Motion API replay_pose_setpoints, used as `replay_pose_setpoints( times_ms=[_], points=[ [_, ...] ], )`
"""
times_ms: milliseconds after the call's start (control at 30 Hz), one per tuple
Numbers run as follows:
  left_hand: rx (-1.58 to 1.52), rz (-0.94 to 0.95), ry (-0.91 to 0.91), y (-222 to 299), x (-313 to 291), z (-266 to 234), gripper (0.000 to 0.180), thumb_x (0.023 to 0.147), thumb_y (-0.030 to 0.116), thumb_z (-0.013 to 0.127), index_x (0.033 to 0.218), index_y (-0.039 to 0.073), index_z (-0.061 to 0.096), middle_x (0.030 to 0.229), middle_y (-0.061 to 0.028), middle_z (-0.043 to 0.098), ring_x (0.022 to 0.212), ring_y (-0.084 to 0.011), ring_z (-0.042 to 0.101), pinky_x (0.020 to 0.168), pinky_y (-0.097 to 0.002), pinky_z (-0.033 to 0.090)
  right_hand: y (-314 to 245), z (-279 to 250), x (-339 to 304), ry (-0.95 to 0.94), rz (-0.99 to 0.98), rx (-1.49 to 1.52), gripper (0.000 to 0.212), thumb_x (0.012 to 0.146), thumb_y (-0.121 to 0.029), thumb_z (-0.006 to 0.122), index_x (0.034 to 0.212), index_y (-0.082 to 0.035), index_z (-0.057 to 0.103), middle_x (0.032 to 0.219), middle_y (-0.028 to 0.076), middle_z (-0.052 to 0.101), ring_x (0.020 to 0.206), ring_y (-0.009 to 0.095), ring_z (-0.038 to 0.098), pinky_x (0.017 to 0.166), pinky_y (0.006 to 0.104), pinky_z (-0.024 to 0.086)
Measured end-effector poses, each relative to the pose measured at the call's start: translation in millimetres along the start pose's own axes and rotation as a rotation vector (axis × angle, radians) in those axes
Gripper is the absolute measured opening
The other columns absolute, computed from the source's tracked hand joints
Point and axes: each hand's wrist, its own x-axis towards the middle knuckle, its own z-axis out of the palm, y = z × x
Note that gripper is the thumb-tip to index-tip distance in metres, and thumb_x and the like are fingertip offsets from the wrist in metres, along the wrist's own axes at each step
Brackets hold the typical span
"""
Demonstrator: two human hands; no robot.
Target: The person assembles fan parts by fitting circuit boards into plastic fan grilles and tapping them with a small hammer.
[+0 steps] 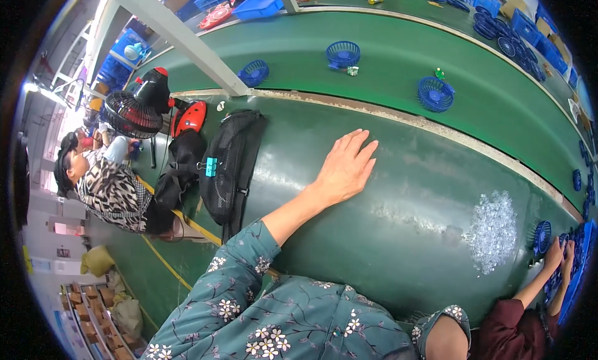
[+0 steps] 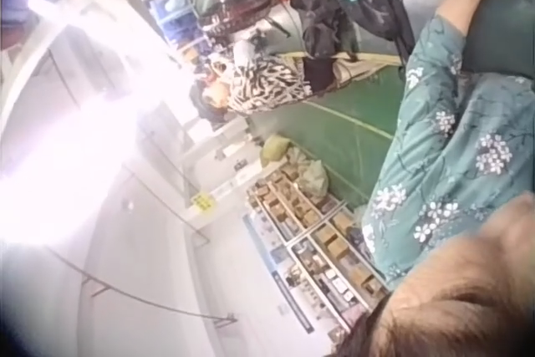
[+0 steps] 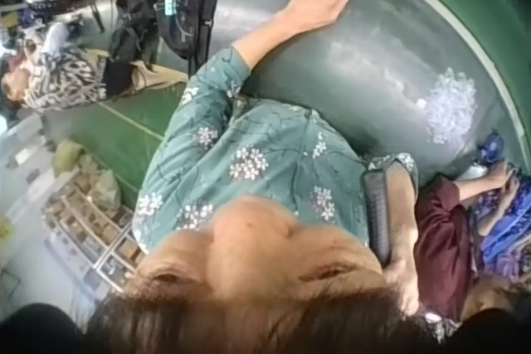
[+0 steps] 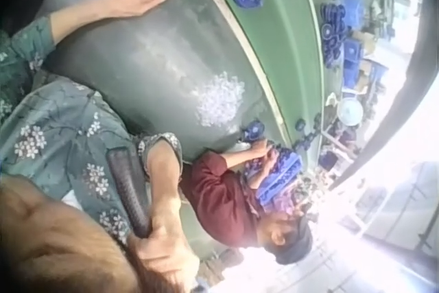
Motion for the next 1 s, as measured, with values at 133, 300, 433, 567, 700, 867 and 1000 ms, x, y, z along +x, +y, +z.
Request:
replay_pose_setpoints(
  times_ms=[133, 300, 433, 567, 700, 867, 1000],
  points=[
    [0.000, 0.002, -0.005, 5.2, 4.0, -2.7, 0.037, 0.091, 0.015, 0.061, 0.124, -0.001, 0.056, 0.133, -0.0223, 0.049, 0.127, -0.0383, 0.046, 0.102, -0.0488, 0.042, 51.0, -12.8, 31.0, -0.018, -0.020, 0.045, 0.014, 0.076, -0.005, 0.053, 0.063, -0.010, 0.052, 0.060, 0.003, 0.051, 0.047, 0.024, 0.053, 0.042, 0.0426, 0.045],
    [-0.010, 0.021, 0.019, 4.0, 3.1, -0.4, 0.038, 0.091, 0.015, 0.061, 0.124, -0.001, 0.056, 0.132, -0.0217, 0.049, 0.127, -0.0382, 0.045, 0.102, -0.0486, 0.042, 94.5, -53.8, 58.7, -0.030, -0.013, 0.132, 0.016, 0.081, -0.010, 0.052, 0.065, -0.010, 0.054, 0.063, 0.003, 0.053, 0.048, 0.024, 0.053, 0.043, 0.0411, 0.045],
    [-0.009, 0.014, 0.016, -1.0, 3.3, -0.4, 0.038, 0.091, 0.015, 0.061, 0.125, -0.001, 0.056, 0.133, -0.0217, 0.049, 0.127, -0.0380, 0.045, 0.102, -0.0490, 0.042, 101.8, -50.2, 61.4, -0.046, -0.016, 0.192, 0.019, 0.086, -0.015, 0.052, 0.067, -0.010, 0.055, 0.064, 0.003, 0.055, 0.048, 0.024, 0.054, 0.043, 0.0398, 0.045],
    [-0.019, 0.011, 0.022, -1.2, -0.3, -0.8, 0.038, 0.091, 0.015, 0.061, 0.125, 0.000, 0.056, 0.133, -0.0217, 0.049, 0.128, -0.0380, 0.045, 0.102, -0.0495, 0.042, 102.1, -48.9, 59.7, -0.056, -0.031, 0.245, 0.024, 0.090, -0.019, 0.052, 0.069, -0.010, 0.057, 0.066, 0.003, 0.057, 0.048, 0.024, 0.055, 0.043, 0.0386, 0.046],
    [-0.038, 0.026, 0.029, -0.3, 3.1, 1.6, 0.038, 0.090, 0.016, 0.061, 0.125, 0.000, 0.056, 0.132, -0.0220, 0.049, 0.127, -0.0384, 0.045, 0.102, -0.0494, 0.041, 97.9, -50.0, 55.4, -0.071, -0.047, 0.294, 0.028, 0.094, -0.023, 0.051, 0.071, -0.009, 0.059, 0.068, 0.002, 0.058, 0.048, 0.024, 0.055, 0.043, 0.0373, 0.046],
    [-0.358, -0.028, 0.087, -27.8, 20.3, -11.0, 0.039, 0.084, 0.014, 0.068, 0.120, 0.005, 0.059, 0.126, -0.0161, 0.056, 0.120, -0.0353, 0.050, 0.102, -0.0448, 0.042, 74.1, -52.4, 50.1, -0.096, -0.031, 0.319, 0.034, 0.100, -0.028, 0.051, 0.073, -0.009, 0.061, 0.070, 0.002, 0.060, 0.048, 0.024, 0.056, 0.043, 0.0357, 0.046],
    [0.014, -0.153, 0.320, -97.1, 57.3, -40.2, 0.034, 0.084, 0.009, 0.064, 0.117, 0.002, 0.057, 0.126, -0.0195, 0.056, 0.119, -0.0369, 0.053, 0.102, -0.0443, 0.044, 28.6, -110.2, 24.4, -0.185, 0.384, 0.246, 0.040, 0.101, -0.043, 0.049, 0.089, -0.005, 0.055, 0.068, 0.002, 0.059, 0.057, 0.022, 0.057, 0.055, 0.0344, 0.046]
  ],
)
